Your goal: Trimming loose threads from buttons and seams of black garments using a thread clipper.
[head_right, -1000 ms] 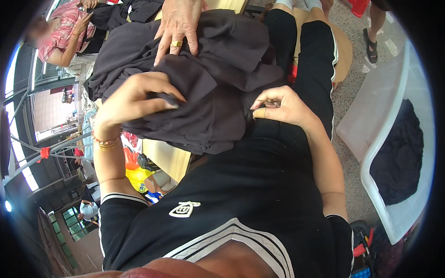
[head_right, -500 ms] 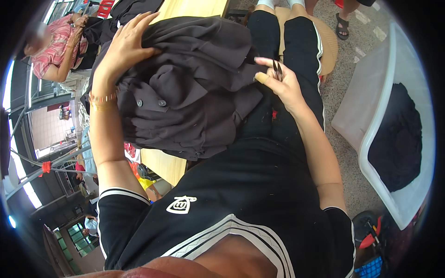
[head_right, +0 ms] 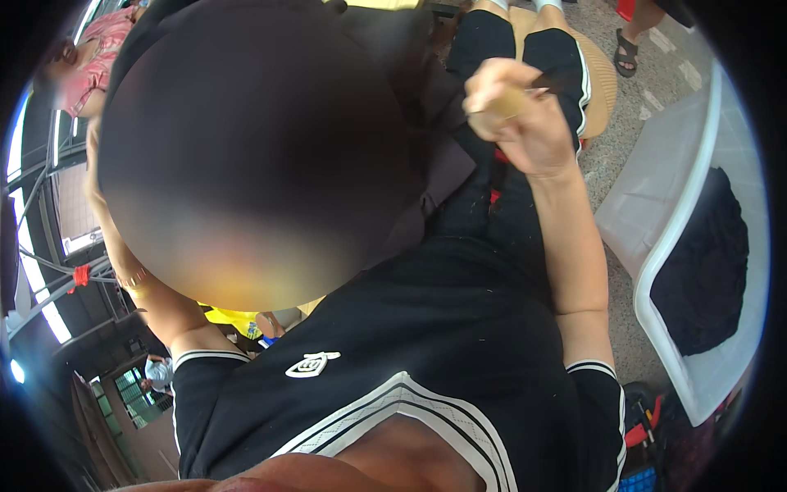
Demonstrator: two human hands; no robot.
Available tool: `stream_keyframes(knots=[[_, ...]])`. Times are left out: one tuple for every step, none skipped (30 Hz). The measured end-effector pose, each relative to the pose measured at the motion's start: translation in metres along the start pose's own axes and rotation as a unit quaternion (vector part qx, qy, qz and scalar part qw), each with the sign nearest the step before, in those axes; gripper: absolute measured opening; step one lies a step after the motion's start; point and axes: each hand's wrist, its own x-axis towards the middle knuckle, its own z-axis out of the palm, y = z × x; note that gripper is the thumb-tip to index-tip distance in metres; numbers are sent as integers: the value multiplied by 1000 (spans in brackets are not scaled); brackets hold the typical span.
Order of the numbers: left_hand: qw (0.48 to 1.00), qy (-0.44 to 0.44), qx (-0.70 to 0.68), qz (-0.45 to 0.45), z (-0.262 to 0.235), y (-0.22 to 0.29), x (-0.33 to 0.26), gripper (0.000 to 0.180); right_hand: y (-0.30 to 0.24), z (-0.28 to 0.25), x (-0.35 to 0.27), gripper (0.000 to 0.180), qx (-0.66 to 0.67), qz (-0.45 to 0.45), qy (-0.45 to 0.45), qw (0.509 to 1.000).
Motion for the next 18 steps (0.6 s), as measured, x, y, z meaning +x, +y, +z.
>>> stream_keyframes(knots=[[996, -76, 53, 17, 3, 9, -13, 56, -1, -8, 0, 29, 28, -16, -6, 999], [985, -161, -36, 42, 9, 17, -18, 67, 1, -15, -1, 33, 14, -31, 28, 999], [969, -248, 16, 1, 18, 31, -22, 72, -1, -18, -4, 35, -53, -8, 95, 994], [935, -352, 22, -43, 25, 46, -20, 77, 4, -26, -4, 35, -35, -27, 95, 994], [909, -413, -16, -45, 25, 46, -22, 77, 3, -29, -8, 34, -10, -19, 103, 994], [912, -410, -5, 4, 23, 43, -16, 62, 4, -32, -13, 34, -10, -19, 108, 994], [920, -387, -46, -38, 23, 40, -13, 49, 5, -34, -19, 34, -30, -14, 113, 993], [924, -363, -88, -80, 23, 38, -9, 37, 7, -35, -24, 35, -50, -10, 119, 992], [941, -321, -74, -73, 25, 39, -3, 20, 7, -32, -27, 35, -66, 8, 138, 988], [942, -307, -93, -102, 26, 33, 4, 16, 9, -31, -31, 35, -86, 7, 139, 987], [953, -289, -63, -65, 31, 30, 15, 16, 9, -29, -33, 35, -106, 7, 140, 984], [962, -268, -39, -46, 38, 29, 24, 16, 10, -26, -35, 32, -117, 21, 149, 982], [969, -246, -18, -27, 45, 30, 31, 17, 11, -22, -38, 30, -154, 34, 148, 976], [969, -244, 38, 12, 49, 37, 41, 23, 13, -18, -40, 29, -190, 48, 146, 970], [974, -211, 57, 56, 57, 38, 45, 27, 9, -9, -37, 28, -248, 87, 123, 957], [976, -178, 66, 109, 72, 32, 52, 32, 14, -3, -36, 27, -285, 48, 115, 950], [968, -215, 69, 109, 80, 28, 58, 39, 12, 9, -36, 24, -301, 101, 128, 940], [967, -231, 40, 99, 84, 25, 57, 41, 15, 18, -36, 25, -299, 135, 128, 936]])
